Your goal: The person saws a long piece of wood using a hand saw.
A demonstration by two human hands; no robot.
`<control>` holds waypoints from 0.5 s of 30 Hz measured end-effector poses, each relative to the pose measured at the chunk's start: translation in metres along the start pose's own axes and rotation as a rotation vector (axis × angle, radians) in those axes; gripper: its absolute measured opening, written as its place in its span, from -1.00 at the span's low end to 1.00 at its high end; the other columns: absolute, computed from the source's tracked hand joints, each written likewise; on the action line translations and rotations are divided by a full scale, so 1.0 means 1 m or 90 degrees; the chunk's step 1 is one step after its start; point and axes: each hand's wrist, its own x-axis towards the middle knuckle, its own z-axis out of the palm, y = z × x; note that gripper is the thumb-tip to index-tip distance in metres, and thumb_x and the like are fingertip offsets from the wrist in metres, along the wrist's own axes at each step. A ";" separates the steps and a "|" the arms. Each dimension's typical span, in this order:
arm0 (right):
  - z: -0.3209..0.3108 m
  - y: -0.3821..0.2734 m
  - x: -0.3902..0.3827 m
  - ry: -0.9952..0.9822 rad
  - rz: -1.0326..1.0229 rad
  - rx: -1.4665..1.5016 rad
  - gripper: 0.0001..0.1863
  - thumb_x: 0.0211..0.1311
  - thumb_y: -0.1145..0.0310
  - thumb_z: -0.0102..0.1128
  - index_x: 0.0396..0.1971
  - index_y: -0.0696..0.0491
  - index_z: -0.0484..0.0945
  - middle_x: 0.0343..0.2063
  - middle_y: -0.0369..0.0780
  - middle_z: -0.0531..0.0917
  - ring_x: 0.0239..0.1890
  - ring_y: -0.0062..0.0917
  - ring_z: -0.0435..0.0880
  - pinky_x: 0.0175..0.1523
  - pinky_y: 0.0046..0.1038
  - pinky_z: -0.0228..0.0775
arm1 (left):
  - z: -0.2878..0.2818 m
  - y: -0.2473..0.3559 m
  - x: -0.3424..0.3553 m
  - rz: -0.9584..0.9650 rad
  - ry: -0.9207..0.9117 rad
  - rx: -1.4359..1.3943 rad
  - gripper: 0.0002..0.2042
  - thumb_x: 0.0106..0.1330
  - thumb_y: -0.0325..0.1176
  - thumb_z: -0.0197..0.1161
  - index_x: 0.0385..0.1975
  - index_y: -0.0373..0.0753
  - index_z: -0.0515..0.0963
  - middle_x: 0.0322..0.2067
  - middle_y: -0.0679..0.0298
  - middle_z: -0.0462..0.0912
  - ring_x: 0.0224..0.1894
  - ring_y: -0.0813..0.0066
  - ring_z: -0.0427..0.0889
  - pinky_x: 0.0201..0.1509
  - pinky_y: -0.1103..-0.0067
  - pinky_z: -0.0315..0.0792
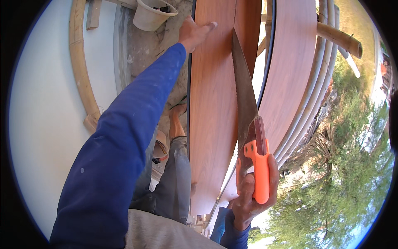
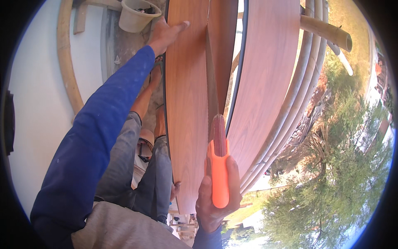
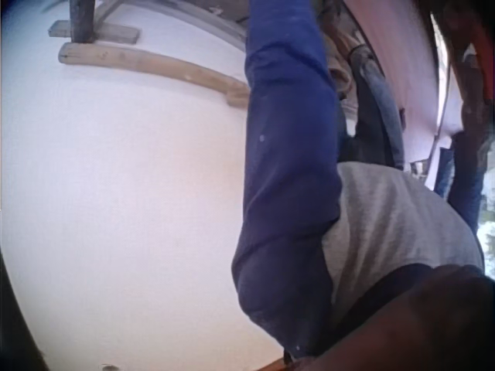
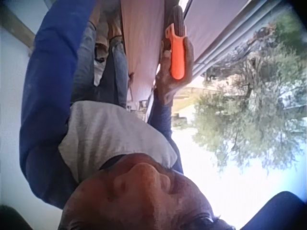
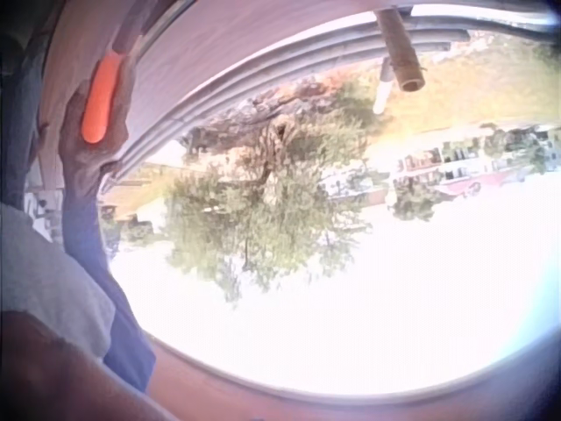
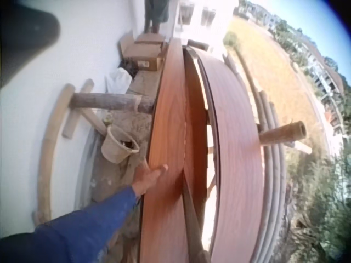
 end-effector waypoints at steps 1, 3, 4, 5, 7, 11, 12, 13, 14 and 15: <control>0.011 0.007 0.010 0.004 0.007 -0.005 -0.40 0.33 0.46 0.28 0.31 0.37 0.36 0.08 0.14 0.62 0.05 -0.16 0.75 0.12 -0.29 0.66 | 0.000 -0.003 -0.002 -0.012 -0.006 0.018 -0.17 0.10 0.04 0.54 0.11 -0.60 0.39 -0.01 -0.22 0.66 0.04 0.03 0.71 0.11 0.33 0.60; 0.033 0.025 0.034 -0.012 -0.082 0.025 -0.41 0.29 0.54 0.26 0.32 0.29 0.39 0.04 0.10 0.67 0.01 -0.24 0.77 0.08 -0.33 0.67 | 0.000 -0.007 0.003 0.002 -0.011 -0.005 -0.18 0.10 0.04 0.53 0.11 -0.59 0.39 -0.01 -0.22 0.66 0.03 0.03 0.72 0.10 0.33 0.60; 0.045 0.033 0.047 -0.014 -0.120 0.004 -0.43 0.31 0.55 0.24 0.32 0.26 0.40 0.02 0.07 0.70 -0.01 -0.29 0.78 0.05 -0.36 0.67 | 0.001 -0.011 0.001 0.005 -0.020 -0.013 -0.18 0.10 0.05 0.53 0.11 -0.58 0.39 -0.01 -0.22 0.66 0.03 0.03 0.72 0.10 0.33 0.60; 0.058 0.040 0.062 -0.017 -0.159 -0.015 -0.44 0.33 0.56 0.22 0.33 0.22 0.41 0.00 0.04 0.72 -0.03 -0.34 0.79 0.03 -0.39 0.67 | -0.001 -0.016 0.000 -0.003 -0.016 0.004 -0.18 0.10 0.05 0.53 0.11 -0.58 0.39 -0.01 -0.23 0.66 0.03 0.03 0.72 0.09 0.33 0.60; 0.088 0.060 0.095 -0.002 -0.175 0.045 -0.46 0.35 0.55 0.21 0.34 0.17 0.42 -0.02 -0.01 0.75 -0.09 -0.42 0.80 -0.01 -0.43 0.66 | -0.002 -0.011 -0.002 -0.012 -0.004 0.029 -0.17 0.10 0.05 0.54 0.11 -0.58 0.38 -0.01 -0.23 0.65 0.02 0.03 0.72 0.09 0.32 0.60; 0.132 0.066 0.156 0.002 -0.175 0.125 -0.54 0.35 0.52 0.25 0.25 0.17 0.52 -0.10 -0.08 0.75 -0.19 -0.52 0.76 -0.05 -0.48 0.63 | -0.007 -0.006 -0.008 -0.013 0.009 0.036 -0.15 0.09 0.04 0.55 0.13 -0.59 0.37 -0.07 -0.21 0.68 -0.03 0.02 0.74 0.08 0.33 0.60; 0.134 0.070 0.165 0.012 -0.191 0.143 -0.56 0.34 0.49 0.26 0.22 0.17 0.54 -0.13 -0.10 0.75 -0.21 -0.53 0.74 -0.07 -0.49 0.62 | -0.005 -0.008 -0.018 -0.023 0.027 0.031 -0.15 0.08 0.04 0.55 0.13 -0.59 0.36 -0.09 -0.20 0.69 -0.04 0.02 0.74 0.08 0.33 0.60; 0.136 0.064 0.173 0.001 -0.185 0.131 -0.57 0.35 0.46 0.27 0.20 0.17 0.56 -0.15 -0.12 0.75 -0.24 -0.54 0.73 -0.09 -0.50 0.60 | -0.002 -0.012 -0.032 -0.041 0.042 0.028 -0.14 0.08 0.04 0.56 0.14 -0.60 0.36 -0.11 -0.19 0.70 -0.05 0.03 0.74 0.08 0.33 0.60; 0.134 0.046 0.186 -0.005 -0.187 0.122 -0.58 0.35 0.43 0.28 0.18 0.18 0.57 -0.18 -0.14 0.74 -0.26 -0.56 0.71 -0.11 -0.50 0.59 | 0.005 -0.016 -0.045 -0.035 0.043 0.020 -0.13 0.08 0.03 0.56 0.15 -0.61 0.35 -0.12 -0.19 0.70 -0.06 0.02 0.75 0.08 0.33 0.61; 0.132 0.031 0.198 -0.009 -0.190 0.114 -0.59 0.35 0.40 0.29 0.16 0.18 0.59 -0.21 -0.17 0.73 -0.28 -0.58 0.69 -0.13 -0.51 0.57 | 0.011 -0.021 -0.060 -0.028 0.045 0.011 -0.12 0.07 0.02 0.56 0.17 -0.61 0.34 -0.12 -0.19 0.70 -0.07 0.01 0.75 0.07 0.33 0.61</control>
